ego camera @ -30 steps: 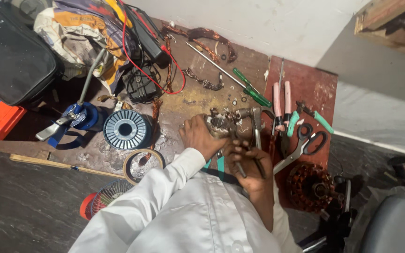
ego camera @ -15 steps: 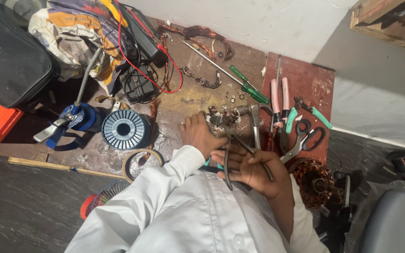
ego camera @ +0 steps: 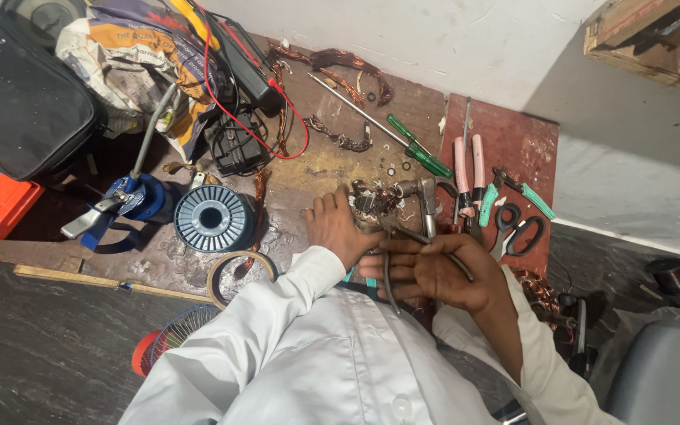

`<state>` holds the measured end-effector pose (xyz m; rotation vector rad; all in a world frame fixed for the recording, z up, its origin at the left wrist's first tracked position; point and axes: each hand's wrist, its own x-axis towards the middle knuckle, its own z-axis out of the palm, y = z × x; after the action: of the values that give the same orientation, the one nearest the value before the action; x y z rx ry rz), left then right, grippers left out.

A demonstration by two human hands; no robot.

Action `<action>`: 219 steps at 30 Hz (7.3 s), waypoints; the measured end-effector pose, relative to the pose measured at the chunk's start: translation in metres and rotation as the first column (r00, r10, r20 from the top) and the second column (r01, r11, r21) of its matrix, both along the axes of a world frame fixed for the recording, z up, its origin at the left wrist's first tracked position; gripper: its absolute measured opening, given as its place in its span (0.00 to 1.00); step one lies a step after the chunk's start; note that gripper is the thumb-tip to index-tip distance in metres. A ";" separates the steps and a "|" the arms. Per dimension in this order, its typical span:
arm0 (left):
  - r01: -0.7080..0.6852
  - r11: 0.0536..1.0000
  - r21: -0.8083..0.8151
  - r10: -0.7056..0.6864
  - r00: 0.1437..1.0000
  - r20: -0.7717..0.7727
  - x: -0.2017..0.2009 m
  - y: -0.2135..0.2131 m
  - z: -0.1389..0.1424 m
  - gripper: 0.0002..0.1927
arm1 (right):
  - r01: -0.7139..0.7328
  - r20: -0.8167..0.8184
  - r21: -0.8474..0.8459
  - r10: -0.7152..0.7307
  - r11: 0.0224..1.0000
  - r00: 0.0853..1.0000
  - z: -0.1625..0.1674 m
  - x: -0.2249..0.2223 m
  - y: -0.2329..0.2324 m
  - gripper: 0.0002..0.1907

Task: The person uses pliers and a hammer to remove copper windings from a cylindrical metal component on a workbench. They repeatedly strike the component to loosen the windings and pull them out with pliers, placing the removed pieces on the table.

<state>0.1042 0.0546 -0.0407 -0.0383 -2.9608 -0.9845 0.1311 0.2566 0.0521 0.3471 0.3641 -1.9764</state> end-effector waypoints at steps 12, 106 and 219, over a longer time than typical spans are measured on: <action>0.020 1.000 -0.024 -0.018 0.996 0.091 -0.010 -0.001 -0.003 0.46 | 0.259 0.001 0.027 -0.259 0.965 0.966 -0.045 -0.014 0.002 0.15; 0.243 0.937 -0.251 -0.245 0.969 0.025 -0.025 -0.017 0.020 0.58 | 0.180 -0.382 0.870 0.396 0.460 0.835 -0.062 0.007 -0.021 0.18; 0.134 0.991 0.001 -0.126 0.928 0.351 -0.056 -0.033 0.025 0.75 | 0.179 -0.138 0.982 0.886 0.063 0.444 -0.060 -0.029 0.010 0.44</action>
<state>0.0481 0.0216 -0.0156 -0.0664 -3.3325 -1.0749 0.1018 0.2663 -0.0077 0.0089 2.1931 -0.7482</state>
